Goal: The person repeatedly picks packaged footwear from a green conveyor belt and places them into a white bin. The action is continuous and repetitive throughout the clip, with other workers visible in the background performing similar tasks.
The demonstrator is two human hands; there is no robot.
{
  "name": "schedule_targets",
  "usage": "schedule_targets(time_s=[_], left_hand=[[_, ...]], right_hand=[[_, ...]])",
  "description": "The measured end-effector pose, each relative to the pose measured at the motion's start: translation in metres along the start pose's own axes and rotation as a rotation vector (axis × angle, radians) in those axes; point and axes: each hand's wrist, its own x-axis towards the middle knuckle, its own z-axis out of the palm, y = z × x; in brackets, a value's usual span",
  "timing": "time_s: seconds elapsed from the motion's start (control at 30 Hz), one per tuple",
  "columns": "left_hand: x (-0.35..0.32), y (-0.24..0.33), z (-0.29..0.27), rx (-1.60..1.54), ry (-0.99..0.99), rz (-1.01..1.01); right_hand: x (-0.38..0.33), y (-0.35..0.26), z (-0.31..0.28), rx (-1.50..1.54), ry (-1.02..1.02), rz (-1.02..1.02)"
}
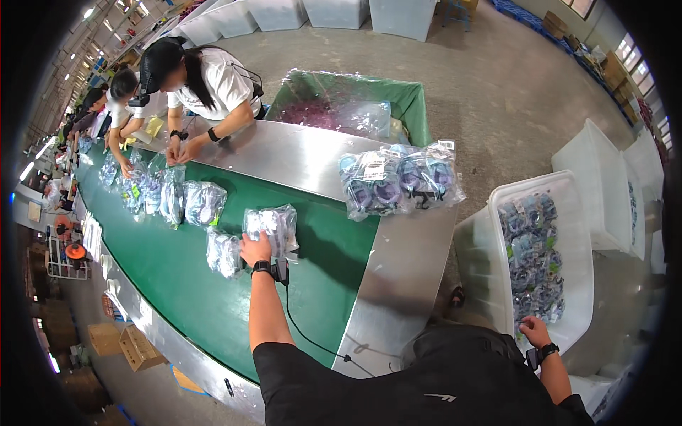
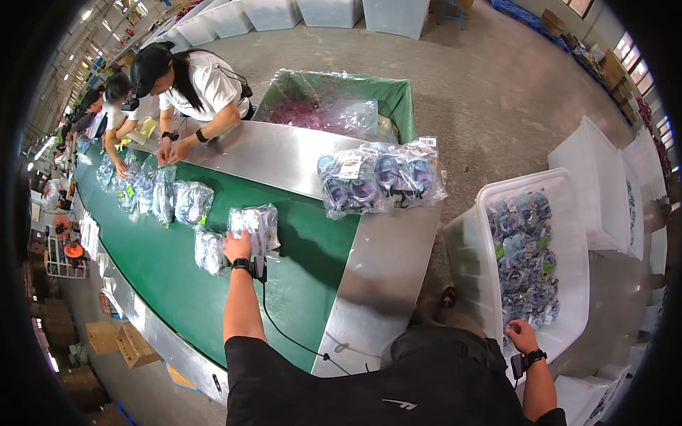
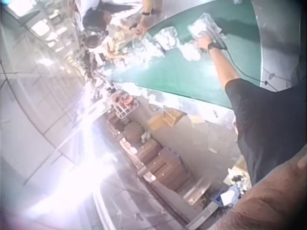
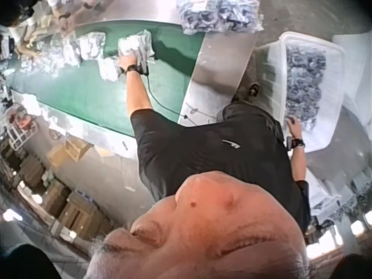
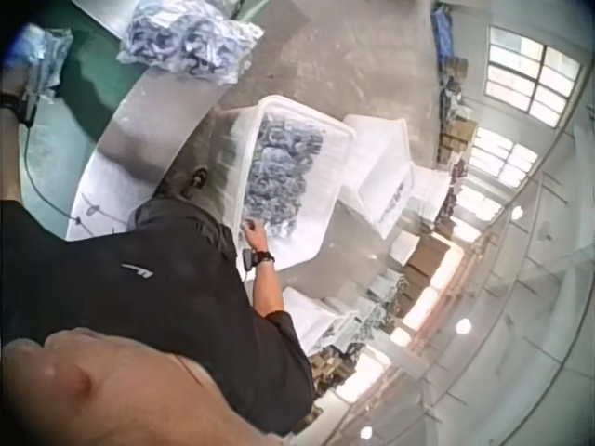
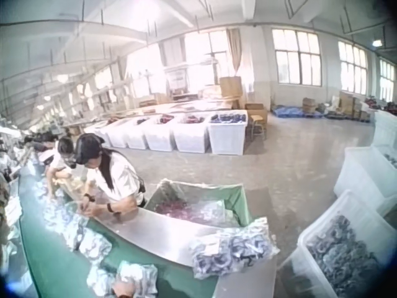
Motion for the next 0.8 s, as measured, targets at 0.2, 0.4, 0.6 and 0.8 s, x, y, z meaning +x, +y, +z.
schedule_targets(time_s=[0.2,0.4,0.6,0.8], left_hand=[[-0.008,-0.021,0.013,-0.307,-0.414,-0.146],[-0.091,-0.016,0.031,-0.749,-0.367,-0.221],[-0.228,-0.029,0.05,-1.333,-0.259,-0.108],[-0.292,-0.045,0.027,-1.347,-0.569,-0.523]], right_hand=[[-0.005,0.0,0.01,-0.027,-0.015,-0.051],[-0.008,-0.023,0.017,0.013,-0.068,-0.008],[0.006,-0.005,0.018,0.002,-0.057,-0.074],[0.011,0.019,0.022,0.037,-0.134,-0.031]])
